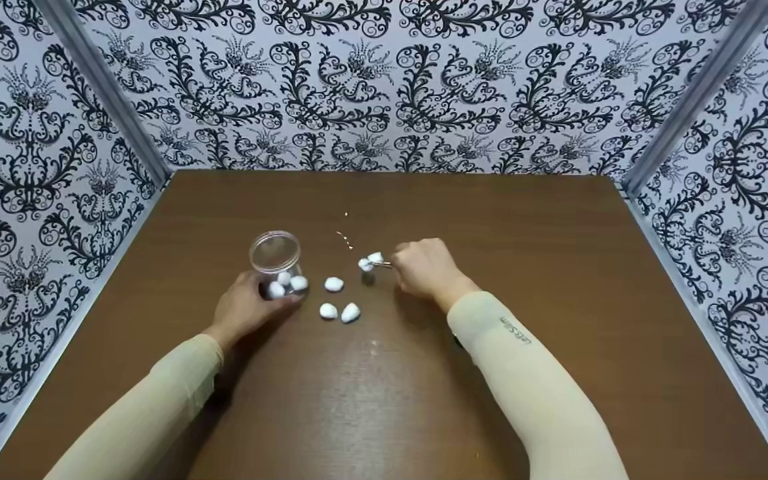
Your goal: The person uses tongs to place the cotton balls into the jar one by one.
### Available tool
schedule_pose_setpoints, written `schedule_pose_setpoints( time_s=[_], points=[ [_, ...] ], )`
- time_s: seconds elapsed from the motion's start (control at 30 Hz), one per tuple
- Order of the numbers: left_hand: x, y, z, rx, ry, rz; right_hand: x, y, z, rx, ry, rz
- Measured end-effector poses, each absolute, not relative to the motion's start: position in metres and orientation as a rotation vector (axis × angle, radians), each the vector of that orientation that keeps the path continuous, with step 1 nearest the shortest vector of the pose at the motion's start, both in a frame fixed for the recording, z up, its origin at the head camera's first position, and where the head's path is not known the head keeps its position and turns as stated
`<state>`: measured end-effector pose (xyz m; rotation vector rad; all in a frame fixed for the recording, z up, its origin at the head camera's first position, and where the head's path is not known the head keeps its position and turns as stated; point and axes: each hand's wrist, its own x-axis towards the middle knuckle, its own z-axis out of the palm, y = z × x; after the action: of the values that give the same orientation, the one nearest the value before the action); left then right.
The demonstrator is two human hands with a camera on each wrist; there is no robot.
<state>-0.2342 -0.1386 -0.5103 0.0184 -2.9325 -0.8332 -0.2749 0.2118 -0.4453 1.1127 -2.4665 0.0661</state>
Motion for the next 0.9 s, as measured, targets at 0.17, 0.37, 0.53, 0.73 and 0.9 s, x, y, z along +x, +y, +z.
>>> schedule_pose_setpoints(
  time_s=[0.17, 0.37, 0.53, 0.73, 0.9],
  points=[
    [-0.234, -0.139, -0.51, 0.015, -2.931, -0.843, -0.278, 0.199, -0.428, 1.127, -2.419, 0.056],
    [-0.234, -0.138, -0.509, 0.018, -2.94, -0.837, -0.281, 0.173, -0.402, 1.161, -2.354, 0.055],
    [-0.233, -0.138, -0.507, 0.016, -2.946, -0.833, -0.282, 0.147, -0.385, 1.178, -2.304, 0.066],
    [-0.233, -0.138, -0.507, 0.032, -2.947, -0.838, -0.28, 0.116, -0.379, 1.244, -2.261, 0.087],
    [-0.233, -0.138, -0.507, 0.019, -2.931, -0.838, -0.28, 0.101, -0.384, 1.275, -2.273, 0.061]
  ],
)
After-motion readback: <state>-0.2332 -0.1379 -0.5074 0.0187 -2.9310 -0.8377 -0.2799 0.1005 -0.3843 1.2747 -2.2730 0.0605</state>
